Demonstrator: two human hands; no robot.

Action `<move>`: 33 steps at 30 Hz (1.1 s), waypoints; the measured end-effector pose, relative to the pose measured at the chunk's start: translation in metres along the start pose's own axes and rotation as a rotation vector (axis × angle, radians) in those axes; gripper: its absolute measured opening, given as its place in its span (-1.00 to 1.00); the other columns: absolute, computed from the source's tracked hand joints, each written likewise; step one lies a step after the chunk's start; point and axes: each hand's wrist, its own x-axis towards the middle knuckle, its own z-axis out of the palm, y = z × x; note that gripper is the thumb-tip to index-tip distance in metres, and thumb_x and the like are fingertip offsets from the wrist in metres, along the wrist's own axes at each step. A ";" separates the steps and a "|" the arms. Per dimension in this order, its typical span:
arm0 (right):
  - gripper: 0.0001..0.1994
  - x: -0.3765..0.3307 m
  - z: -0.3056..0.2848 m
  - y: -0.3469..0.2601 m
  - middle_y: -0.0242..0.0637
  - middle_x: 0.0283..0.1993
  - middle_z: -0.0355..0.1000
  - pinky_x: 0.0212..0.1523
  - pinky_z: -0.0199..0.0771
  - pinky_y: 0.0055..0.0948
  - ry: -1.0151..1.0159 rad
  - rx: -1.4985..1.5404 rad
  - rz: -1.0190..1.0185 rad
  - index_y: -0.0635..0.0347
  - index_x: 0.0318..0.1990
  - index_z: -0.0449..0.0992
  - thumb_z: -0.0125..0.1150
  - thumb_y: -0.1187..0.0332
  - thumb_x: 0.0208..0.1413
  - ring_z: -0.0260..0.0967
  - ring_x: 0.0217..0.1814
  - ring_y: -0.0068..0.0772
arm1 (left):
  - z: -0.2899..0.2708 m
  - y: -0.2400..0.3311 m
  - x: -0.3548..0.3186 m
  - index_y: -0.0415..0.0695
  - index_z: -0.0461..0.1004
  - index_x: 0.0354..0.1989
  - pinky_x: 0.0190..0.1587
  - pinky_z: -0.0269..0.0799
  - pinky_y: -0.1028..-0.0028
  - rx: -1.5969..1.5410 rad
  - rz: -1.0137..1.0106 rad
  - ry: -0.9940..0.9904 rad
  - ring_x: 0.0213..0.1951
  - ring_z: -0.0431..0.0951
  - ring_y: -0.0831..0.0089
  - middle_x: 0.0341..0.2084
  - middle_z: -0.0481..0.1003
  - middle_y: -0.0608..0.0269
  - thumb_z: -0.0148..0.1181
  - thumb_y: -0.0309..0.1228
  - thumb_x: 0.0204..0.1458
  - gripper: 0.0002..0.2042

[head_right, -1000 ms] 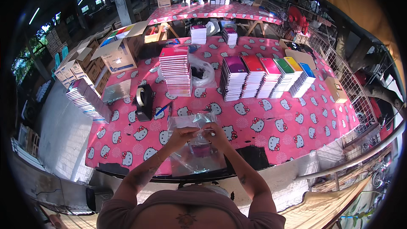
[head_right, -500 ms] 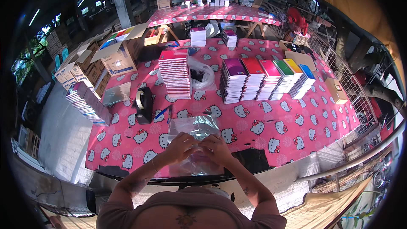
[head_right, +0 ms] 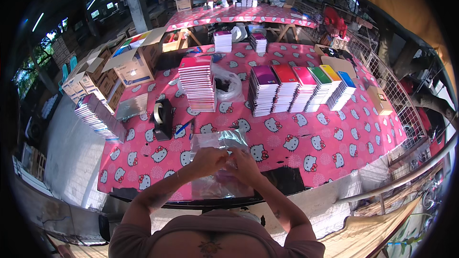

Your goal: The person picks up notebooks from stacks on a table, places them into plastic sleeves, and applies tape to seal the packaging.

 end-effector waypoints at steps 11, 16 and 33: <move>-0.74 -0.007 0.006 0.004 -0.31 -0.09 0.46 0.04 0.43 -0.11 0.005 -0.185 -0.206 0.04 -0.18 0.57 0.39 0.25 -0.05 0.40 0.04 -0.08 | 0.003 -0.020 -0.039 -0.13 0.54 -0.12 0.06 0.44 0.21 0.023 0.257 0.056 0.02 0.49 0.10 -0.04 0.47 0.14 0.37 -0.42 -0.04 -0.71; -0.83 -0.004 -0.001 -0.001 -0.31 -0.17 0.50 -0.02 0.47 -0.15 -0.009 -0.194 -0.198 0.06 -0.29 0.55 0.38 0.30 -0.04 0.44 -0.02 -0.09 | 0.007 -0.022 -0.033 -0.10 0.56 -0.18 0.01 0.45 0.23 -0.032 0.268 -0.019 -0.07 0.49 0.14 -0.14 0.50 0.17 0.33 -0.45 -0.03 -0.79; -0.75 0.006 0.001 -0.006 -0.09 -0.14 0.47 -0.01 0.49 -0.09 -0.022 -0.225 -0.076 0.20 -0.16 0.51 0.26 0.45 -0.06 0.46 -0.13 0.03 | 0.010 0.004 -0.015 -0.12 0.43 -0.04 -0.21 0.51 0.15 0.049 0.002 0.128 -0.27 0.58 0.06 -0.39 0.57 0.09 0.20 -0.42 0.06 -0.72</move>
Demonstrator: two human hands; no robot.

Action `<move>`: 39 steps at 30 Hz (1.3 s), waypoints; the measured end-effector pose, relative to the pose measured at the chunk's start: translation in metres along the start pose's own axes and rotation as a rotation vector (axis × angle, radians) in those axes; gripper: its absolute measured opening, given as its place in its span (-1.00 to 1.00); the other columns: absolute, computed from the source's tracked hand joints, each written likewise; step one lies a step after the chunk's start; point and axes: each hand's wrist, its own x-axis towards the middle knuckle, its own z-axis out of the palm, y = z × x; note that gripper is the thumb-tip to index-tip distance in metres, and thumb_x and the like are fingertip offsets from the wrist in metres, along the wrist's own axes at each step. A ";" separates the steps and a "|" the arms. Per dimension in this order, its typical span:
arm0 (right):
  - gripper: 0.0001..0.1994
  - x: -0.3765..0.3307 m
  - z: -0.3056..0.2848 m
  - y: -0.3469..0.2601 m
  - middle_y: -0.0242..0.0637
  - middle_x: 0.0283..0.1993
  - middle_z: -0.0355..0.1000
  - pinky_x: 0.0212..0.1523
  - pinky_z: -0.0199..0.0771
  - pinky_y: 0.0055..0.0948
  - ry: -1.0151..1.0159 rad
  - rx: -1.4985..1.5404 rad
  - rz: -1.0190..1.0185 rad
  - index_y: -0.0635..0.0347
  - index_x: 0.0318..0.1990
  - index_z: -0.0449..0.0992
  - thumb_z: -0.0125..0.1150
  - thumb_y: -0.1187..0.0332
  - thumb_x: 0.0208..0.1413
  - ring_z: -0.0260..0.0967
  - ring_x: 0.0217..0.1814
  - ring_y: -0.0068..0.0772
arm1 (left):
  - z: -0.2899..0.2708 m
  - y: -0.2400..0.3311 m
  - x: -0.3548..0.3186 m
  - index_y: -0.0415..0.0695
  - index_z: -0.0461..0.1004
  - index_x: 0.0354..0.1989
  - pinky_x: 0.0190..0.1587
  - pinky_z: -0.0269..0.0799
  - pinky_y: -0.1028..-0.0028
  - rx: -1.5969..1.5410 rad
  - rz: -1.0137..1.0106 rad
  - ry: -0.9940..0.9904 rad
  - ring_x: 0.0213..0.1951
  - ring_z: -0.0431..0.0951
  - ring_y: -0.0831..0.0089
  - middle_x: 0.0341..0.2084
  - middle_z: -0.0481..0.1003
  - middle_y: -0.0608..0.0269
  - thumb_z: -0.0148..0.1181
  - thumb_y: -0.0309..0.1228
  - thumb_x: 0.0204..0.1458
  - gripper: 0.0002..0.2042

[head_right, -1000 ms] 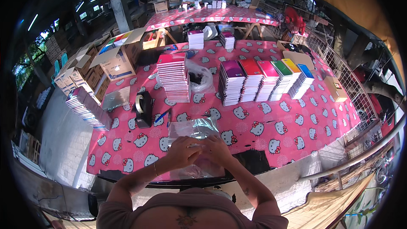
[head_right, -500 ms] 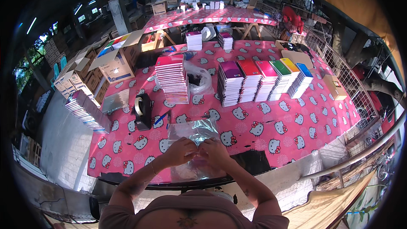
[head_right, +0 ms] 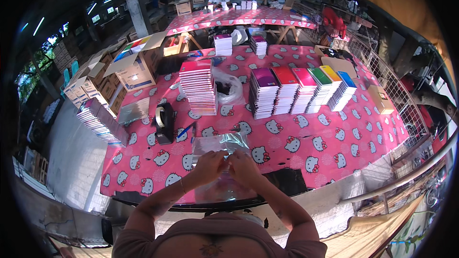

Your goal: The person picks up notebooks from stacks on a table, places them into plastic sleeves, and applies tape to seal the packaging.

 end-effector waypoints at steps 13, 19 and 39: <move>-0.59 0.000 0.025 0.047 -0.35 -0.05 0.45 -0.14 0.43 -0.50 -0.061 1.000 0.422 0.15 0.09 0.41 0.34 0.51 0.07 0.38 -0.12 -0.60 | 0.042 -0.093 0.010 -0.14 0.37 0.20 -0.09 0.51 0.39 -0.813 -0.484 -0.386 -0.17 0.56 0.37 -0.22 0.55 0.15 0.54 -0.18 -0.11 -0.31; -0.69 -0.012 0.037 0.057 -0.31 -0.18 0.48 -0.14 0.49 -0.38 0.200 0.706 0.334 0.19 -0.02 0.45 0.32 0.48 0.07 0.47 -0.14 -0.43 | 0.023 -0.142 0.006 -0.13 0.45 0.04 -0.17 0.47 0.22 -0.143 -0.521 0.411 -0.23 0.55 0.16 -0.25 0.50 0.05 0.54 -0.30 -0.13 -0.46; -0.74 -0.007 0.048 0.036 -0.32 -0.16 0.50 -0.23 0.44 -0.46 0.242 0.605 0.333 0.21 -0.03 0.47 0.26 0.47 0.12 0.45 -0.15 -0.51 | -0.010 -0.297 -0.100 -0.20 0.60 -0.35 -0.36 0.48 0.29 -0.798 -0.906 0.979 -0.48 0.56 0.28 -0.41 0.61 0.16 0.31 -0.33 0.06 -0.83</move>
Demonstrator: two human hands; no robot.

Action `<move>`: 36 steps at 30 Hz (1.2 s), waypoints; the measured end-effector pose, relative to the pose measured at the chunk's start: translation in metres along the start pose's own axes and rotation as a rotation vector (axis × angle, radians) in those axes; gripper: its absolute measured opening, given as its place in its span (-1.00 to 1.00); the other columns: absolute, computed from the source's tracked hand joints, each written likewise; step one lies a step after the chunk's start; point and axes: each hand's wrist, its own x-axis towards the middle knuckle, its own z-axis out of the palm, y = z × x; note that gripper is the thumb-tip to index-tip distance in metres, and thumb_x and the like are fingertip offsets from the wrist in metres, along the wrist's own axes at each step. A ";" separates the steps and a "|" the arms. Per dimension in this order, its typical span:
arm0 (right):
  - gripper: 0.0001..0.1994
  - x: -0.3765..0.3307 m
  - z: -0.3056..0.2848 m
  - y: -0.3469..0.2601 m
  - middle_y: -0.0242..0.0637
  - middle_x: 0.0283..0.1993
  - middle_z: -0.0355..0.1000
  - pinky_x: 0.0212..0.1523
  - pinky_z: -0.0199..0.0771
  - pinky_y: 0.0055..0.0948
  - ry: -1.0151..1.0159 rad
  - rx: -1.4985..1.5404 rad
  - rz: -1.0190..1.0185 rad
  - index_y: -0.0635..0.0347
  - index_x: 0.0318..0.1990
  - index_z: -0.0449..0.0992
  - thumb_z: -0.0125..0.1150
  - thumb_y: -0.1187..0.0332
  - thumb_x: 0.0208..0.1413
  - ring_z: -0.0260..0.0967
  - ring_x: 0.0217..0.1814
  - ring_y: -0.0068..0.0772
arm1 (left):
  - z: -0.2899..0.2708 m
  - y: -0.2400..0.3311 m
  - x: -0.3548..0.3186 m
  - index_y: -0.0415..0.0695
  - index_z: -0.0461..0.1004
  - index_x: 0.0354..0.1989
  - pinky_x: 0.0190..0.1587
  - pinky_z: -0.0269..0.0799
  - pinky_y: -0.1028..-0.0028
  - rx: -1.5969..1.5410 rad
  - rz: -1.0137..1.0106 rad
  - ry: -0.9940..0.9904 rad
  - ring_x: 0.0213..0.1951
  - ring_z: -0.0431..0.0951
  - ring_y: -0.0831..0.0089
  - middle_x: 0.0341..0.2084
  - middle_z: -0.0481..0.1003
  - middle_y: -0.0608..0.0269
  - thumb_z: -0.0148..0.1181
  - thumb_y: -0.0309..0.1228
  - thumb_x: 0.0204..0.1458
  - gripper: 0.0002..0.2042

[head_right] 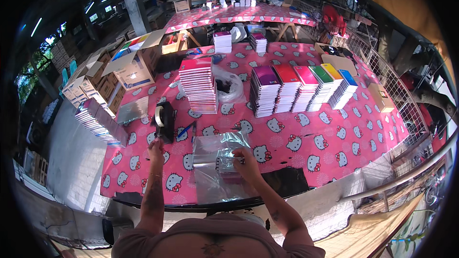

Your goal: The person picks up notebooks from stacks on a table, places them into plastic sleeves, and applies tape to seal the packaging.

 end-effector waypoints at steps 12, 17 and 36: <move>-0.69 0.002 0.001 0.006 -0.29 -0.17 0.50 -0.15 0.46 -0.40 0.033 0.051 0.035 0.20 -0.02 0.46 0.28 0.46 0.05 0.47 -0.14 -0.41 | 0.118 0.182 -0.129 -0.20 0.56 -0.31 -0.31 0.52 0.22 0.747 0.716 -1.099 -0.35 0.65 0.11 -0.43 0.61 0.10 0.23 -0.45 0.10 -0.92; -0.65 0.002 0.005 -0.003 -0.32 -0.18 0.49 -0.14 0.45 -0.39 -0.006 0.108 0.044 0.20 0.02 0.42 0.29 0.46 0.06 0.46 -0.15 -0.42 | 0.179 0.192 -0.169 -0.15 0.58 -0.36 -0.31 0.48 0.25 0.943 0.961 -1.569 -0.39 0.62 0.14 -0.49 0.60 0.12 0.34 -0.33 -0.05 -0.83; -0.57 -0.003 -0.012 0.021 -0.36 -0.03 0.40 -0.08 0.42 -0.52 -0.025 0.297 0.059 0.15 0.13 0.34 0.33 0.48 0.12 0.38 -0.05 -0.55 | 0.201 0.137 -0.196 -0.18 0.46 0.09 -0.08 0.42 0.25 1.051 0.602 -1.361 -0.11 0.55 0.22 -0.19 0.56 0.10 0.30 -0.14 0.10 -0.53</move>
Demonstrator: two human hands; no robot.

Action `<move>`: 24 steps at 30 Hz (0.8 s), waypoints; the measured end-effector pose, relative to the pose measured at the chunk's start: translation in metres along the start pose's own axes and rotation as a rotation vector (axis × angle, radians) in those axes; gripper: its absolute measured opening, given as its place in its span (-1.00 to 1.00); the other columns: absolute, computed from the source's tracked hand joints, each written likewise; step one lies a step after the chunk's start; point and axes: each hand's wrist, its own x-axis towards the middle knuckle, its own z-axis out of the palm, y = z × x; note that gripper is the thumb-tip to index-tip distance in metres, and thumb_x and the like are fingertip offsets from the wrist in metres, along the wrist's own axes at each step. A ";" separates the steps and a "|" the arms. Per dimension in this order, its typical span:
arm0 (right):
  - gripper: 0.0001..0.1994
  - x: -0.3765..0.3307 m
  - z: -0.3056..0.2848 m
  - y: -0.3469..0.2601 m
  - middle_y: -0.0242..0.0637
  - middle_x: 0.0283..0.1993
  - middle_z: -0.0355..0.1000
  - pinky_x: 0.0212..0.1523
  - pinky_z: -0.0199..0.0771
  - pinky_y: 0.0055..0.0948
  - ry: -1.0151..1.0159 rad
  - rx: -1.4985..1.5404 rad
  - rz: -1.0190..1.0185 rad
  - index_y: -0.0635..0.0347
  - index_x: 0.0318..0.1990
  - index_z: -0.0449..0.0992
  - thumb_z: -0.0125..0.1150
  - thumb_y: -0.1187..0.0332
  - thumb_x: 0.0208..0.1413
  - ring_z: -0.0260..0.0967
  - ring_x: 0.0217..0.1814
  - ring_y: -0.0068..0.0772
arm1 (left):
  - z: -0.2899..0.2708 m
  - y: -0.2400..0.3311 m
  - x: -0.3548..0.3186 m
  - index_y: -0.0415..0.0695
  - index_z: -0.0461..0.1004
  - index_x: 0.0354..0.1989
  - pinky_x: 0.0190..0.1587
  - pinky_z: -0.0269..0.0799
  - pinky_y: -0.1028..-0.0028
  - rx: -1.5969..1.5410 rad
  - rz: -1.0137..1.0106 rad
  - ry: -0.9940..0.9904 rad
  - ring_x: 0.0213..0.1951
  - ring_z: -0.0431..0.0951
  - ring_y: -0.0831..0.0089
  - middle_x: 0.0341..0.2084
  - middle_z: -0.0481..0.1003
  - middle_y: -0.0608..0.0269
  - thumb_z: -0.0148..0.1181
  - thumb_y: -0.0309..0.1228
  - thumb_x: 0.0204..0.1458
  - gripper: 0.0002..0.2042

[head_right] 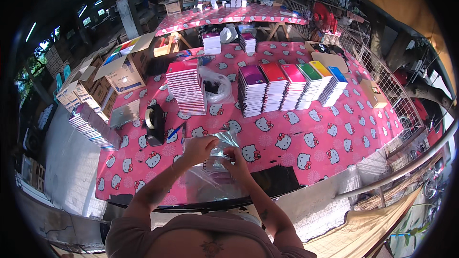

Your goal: The person picks up notebooks from stacks on a table, places them into plastic sleeves, and applies tape to seal the packaging.

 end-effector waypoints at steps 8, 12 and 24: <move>-0.72 -0.033 -0.008 0.046 -0.30 -0.11 0.43 -0.09 0.44 -0.30 0.241 -0.132 0.085 0.18 0.01 0.41 0.24 0.42 0.15 0.40 -0.05 -0.37 | 0.024 0.037 -0.065 -0.29 0.14 0.30 0.31 0.21 0.07 0.301 0.112 0.294 0.29 0.23 -0.12 0.19 0.25 -0.20 0.46 -0.02 -0.12 -0.09; -0.65 -0.060 -0.010 0.066 -0.14 -0.21 0.41 -0.10 0.44 -0.13 -0.016 -0.748 -0.214 0.20 -0.09 0.45 0.36 0.33 -0.03 0.42 -0.12 -0.06 | 0.065 -0.032 -0.072 -0.26 0.18 0.26 0.29 0.26 0.16 -0.315 -0.031 0.275 0.23 0.34 -0.03 0.11 0.34 -0.11 0.57 -0.18 -0.22 -0.11; -0.53 -0.079 0.000 0.051 -0.15 0.02 0.31 0.09 0.28 0.03 -0.115 -0.978 -0.292 0.07 -0.13 0.49 0.48 0.08 -0.17 0.26 0.12 0.04 | -0.013 -0.012 -0.143 -0.20 0.38 0.04 -0.11 0.55 0.29 -0.269 0.036 0.831 -0.14 0.59 0.24 -0.17 0.48 0.11 0.58 -0.26 -0.22 -0.36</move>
